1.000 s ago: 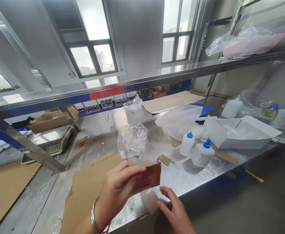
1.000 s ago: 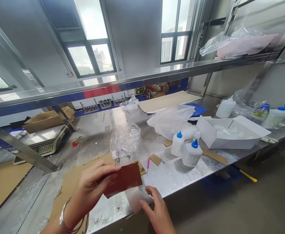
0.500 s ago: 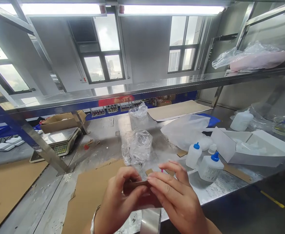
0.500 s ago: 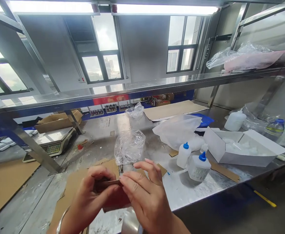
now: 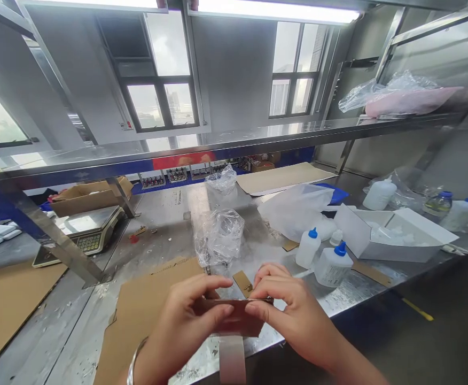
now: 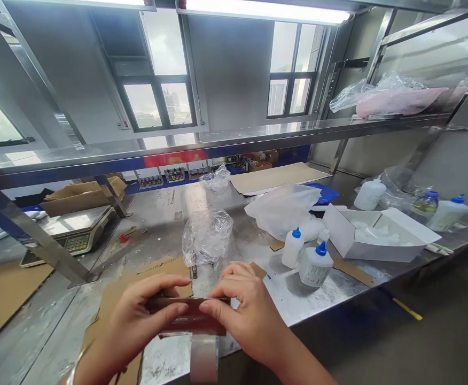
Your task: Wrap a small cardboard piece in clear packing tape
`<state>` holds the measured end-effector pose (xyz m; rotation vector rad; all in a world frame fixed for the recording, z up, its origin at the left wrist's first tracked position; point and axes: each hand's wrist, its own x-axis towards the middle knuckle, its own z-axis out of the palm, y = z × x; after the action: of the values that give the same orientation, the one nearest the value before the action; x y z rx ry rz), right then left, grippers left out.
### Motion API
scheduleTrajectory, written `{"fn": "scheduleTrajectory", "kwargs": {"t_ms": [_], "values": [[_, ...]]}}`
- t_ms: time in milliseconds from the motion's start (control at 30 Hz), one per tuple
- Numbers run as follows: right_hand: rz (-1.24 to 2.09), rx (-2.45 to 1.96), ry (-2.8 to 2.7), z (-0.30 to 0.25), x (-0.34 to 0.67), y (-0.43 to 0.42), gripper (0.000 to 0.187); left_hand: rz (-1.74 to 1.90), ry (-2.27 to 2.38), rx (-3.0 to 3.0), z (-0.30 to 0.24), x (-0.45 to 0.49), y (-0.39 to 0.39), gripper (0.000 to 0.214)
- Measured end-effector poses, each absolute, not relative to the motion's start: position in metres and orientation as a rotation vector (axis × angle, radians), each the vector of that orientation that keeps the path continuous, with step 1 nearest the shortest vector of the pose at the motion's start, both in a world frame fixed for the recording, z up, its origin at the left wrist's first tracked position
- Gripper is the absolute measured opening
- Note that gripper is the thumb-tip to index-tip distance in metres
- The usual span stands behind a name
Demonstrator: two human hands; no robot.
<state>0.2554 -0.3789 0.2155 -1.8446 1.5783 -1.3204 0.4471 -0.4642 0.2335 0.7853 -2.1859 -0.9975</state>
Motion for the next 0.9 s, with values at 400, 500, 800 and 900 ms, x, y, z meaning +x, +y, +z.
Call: {"fn": "scheduleTrajectory", "kwargs": {"t_ms": [400,500,800,900], "values": [[-1.241,-1.149,1.978,0.101,0.195,-0.446,0.033,-1.139,-2.409,1.097,0.228,0.450,-0.505,0.027],[-0.927,-1.057,2.146,0.036,0.171,-0.455,0.021,-1.345,-2.138,1.244,0.216,0.461,-0.509,0.029],[-0.564,-1.034,2.372,-0.024,0.195,-0.512,0.017,-1.703,-1.650,1.452,0.210,0.455,-0.507,0.039],[-0.660,-0.986,2.282,-0.018,0.192,-0.514,0.010,-1.771,-1.571,1.421,0.208,0.455,-0.508,0.036]]}}
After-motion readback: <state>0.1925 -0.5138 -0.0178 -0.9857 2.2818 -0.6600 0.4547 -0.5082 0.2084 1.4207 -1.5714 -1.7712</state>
